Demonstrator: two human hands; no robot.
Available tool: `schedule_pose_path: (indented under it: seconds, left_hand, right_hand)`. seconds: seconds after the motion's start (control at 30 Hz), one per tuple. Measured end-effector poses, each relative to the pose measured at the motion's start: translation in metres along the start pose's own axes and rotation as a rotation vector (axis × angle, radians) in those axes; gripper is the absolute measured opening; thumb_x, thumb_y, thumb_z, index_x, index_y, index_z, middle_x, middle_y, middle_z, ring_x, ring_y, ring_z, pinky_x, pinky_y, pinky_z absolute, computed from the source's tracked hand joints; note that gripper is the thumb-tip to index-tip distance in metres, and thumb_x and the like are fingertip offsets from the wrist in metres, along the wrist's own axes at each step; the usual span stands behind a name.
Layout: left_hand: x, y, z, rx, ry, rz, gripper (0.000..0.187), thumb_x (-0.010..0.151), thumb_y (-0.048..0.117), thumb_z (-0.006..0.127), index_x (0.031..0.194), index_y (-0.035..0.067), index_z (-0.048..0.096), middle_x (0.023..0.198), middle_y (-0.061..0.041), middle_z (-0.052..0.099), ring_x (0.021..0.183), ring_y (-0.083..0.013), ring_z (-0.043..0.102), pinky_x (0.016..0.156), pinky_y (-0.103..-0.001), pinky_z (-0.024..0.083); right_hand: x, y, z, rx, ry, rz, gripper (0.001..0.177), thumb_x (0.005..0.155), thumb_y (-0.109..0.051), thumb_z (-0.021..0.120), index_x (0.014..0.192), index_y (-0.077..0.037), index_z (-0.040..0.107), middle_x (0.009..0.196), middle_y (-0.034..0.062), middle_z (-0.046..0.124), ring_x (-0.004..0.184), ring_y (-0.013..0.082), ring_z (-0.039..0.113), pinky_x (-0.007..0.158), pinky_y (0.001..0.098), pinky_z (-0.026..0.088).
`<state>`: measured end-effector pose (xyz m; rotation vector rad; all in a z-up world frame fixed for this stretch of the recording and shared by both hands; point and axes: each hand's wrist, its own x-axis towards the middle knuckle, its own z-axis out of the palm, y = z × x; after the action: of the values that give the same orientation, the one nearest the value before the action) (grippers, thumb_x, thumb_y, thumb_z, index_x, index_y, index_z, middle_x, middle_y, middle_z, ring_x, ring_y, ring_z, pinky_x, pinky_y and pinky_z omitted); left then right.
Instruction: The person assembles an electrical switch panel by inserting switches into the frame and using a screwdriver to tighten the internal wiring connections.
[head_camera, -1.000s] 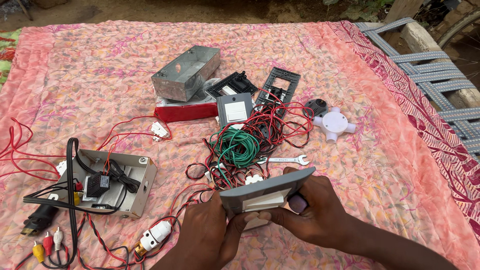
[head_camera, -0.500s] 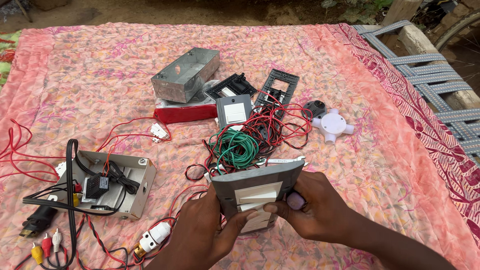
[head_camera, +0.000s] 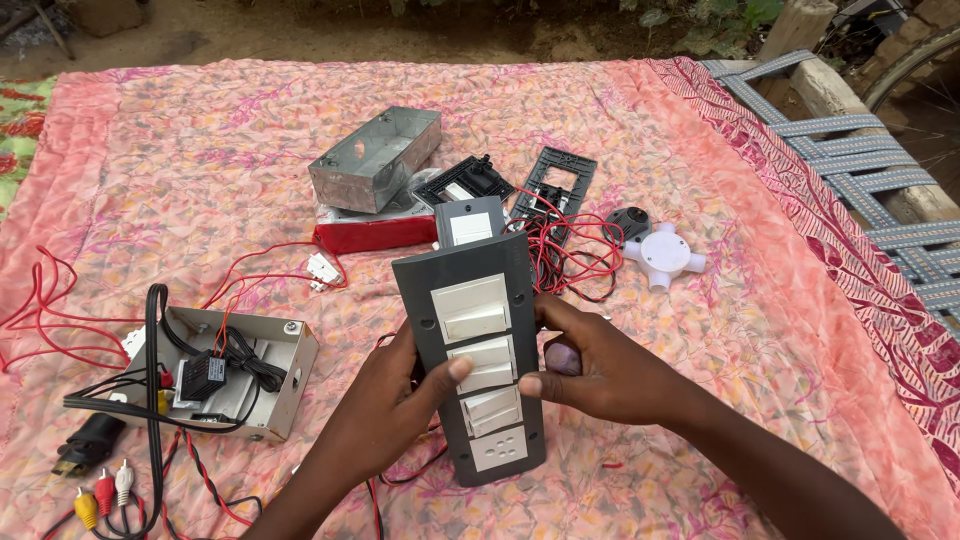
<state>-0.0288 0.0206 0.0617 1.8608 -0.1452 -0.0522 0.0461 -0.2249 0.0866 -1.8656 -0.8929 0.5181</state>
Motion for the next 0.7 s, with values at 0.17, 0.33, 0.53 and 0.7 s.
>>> schedule_pose_path:
  seconds: [0.17, 0.33, 0.53, 0.7]
  left_hand:
    - [0.004, -0.014, 0.01, -0.099, 0.0, -0.057, 0.052, 0.089, 0.042, 0.067, 0.12, 0.0, 0.062, 0.103, -0.014, 0.079, 0.094, -0.0206, 0.077, 0.08, -0.038, 0.061]
    - [0.004, -0.019, 0.012, -0.065, 0.013, -0.028, 0.048, 0.094, 0.04, 0.065, 0.12, 0.0, 0.064, 0.104, -0.013, 0.08, 0.094, -0.0194, 0.077, 0.081, -0.035, 0.06]
    - [0.005, -0.019, 0.011, -0.116, -0.01, -0.085, 0.047, 0.091, 0.036, 0.066, 0.121, -0.001, 0.062, 0.1, -0.014, 0.08, 0.089, -0.0209, 0.077, 0.075, -0.037, 0.061]
    - [0.003, -0.019, 0.009, 0.023, 0.014, -0.042, 0.048, 0.087, 0.034, 0.074, 0.118, -0.001, 0.062, 0.1, -0.012, 0.08, 0.089, -0.0196, 0.079, 0.076, -0.035, 0.061]
  right_hand:
    - [0.001, -0.009, 0.017, -0.068, 0.095, 0.203, 0.063, 0.082, -0.034, 0.078, 0.131, -0.007, 0.05, 0.106, 0.0087, 0.072, 0.092, 0.0147, 0.066, 0.082, 0.0352, 0.055]
    - [0.002, -0.006, 0.022, -0.107, 0.17, 0.17, 0.055, 0.085, -0.032, 0.078, 0.125, -0.004, 0.054, 0.102, 0.0094, 0.073, 0.091, 0.0152, 0.068, 0.081, 0.0342, 0.056]
    - [0.001, -0.005, 0.014, -0.03, 0.114, -0.04, 0.06, 0.091, -0.029, 0.075, 0.138, -0.002, 0.049, 0.117, 0.0094, 0.071, 0.11, 0.0145, 0.066, 0.093, 0.0338, 0.052]
    - [0.002, 0.005, 0.014, -0.04, 0.098, 0.095, 0.056, 0.086, -0.032, 0.078, 0.127, -0.003, 0.053, 0.103, 0.0085, 0.07, 0.093, 0.0117, 0.063, 0.081, 0.0317, 0.054]
